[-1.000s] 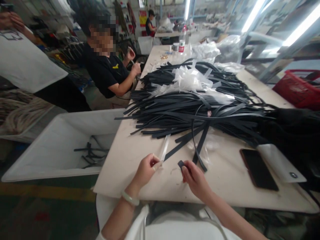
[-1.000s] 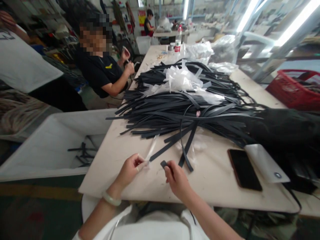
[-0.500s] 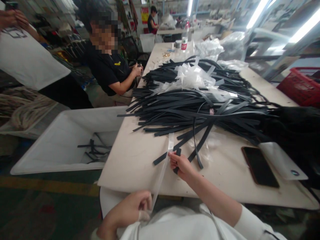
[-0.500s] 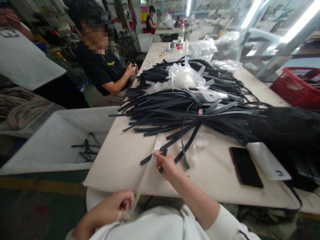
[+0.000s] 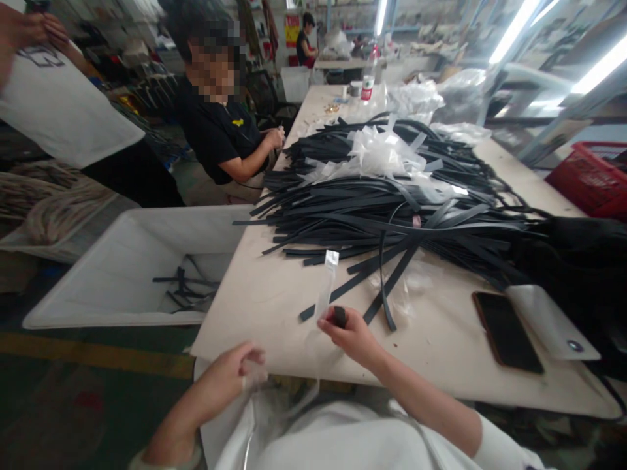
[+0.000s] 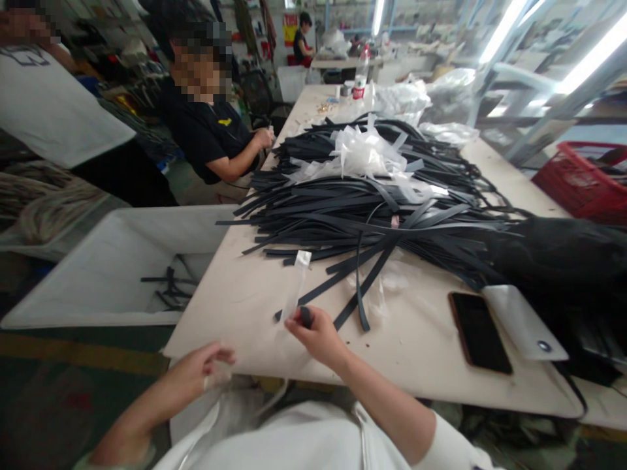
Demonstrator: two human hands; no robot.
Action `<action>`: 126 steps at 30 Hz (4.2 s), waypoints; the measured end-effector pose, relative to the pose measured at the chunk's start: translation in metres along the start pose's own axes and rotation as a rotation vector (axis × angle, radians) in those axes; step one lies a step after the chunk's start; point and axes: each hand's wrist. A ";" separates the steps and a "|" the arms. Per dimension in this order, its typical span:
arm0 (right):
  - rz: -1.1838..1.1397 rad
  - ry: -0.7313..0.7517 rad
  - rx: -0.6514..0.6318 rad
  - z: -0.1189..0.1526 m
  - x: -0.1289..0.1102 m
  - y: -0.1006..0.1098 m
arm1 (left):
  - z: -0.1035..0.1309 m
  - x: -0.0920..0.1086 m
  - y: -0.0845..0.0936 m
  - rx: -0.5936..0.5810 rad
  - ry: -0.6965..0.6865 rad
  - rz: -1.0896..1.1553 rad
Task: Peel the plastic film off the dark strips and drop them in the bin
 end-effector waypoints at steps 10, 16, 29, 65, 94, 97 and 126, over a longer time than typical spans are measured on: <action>0.356 0.110 -0.232 0.043 0.014 -0.019 | -0.044 0.103 -0.075 0.266 -0.026 1.068; 0.298 0.024 -0.119 0.039 0.027 -0.019 | -0.041 0.103 -0.086 0.266 -0.153 1.167; 0.696 0.196 -0.360 0.032 0.007 0.055 | -0.036 0.082 -0.061 0.337 -0.382 0.619; 1.544 0.733 -0.310 0.042 -0.086 0.050 | -0.022 0.081 -0.065 0.221 -0.529 0.198; 1.302 0.612 -0.431 0.044 -0.094 0.053 | -0.012 0.093 -0.066 0.073 -0.688 -0.250; 1.297 0.589 -0.524 0.045 -0.096 0.056 | -0.012 0.098 -0.065 0.034 -0.723 -0.230; 1.261 0.592 -0.363 0.045 -0.099 0.072 | -0.013 0.106 -0.034 0.039 -0.720 -0.374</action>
Point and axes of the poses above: each hand's wrist, its own z-axis away from the middle knuckle, its own y-axis out of the back of the hand, x = y × z, and after that the axes turned 12 degrees about x, right-handed
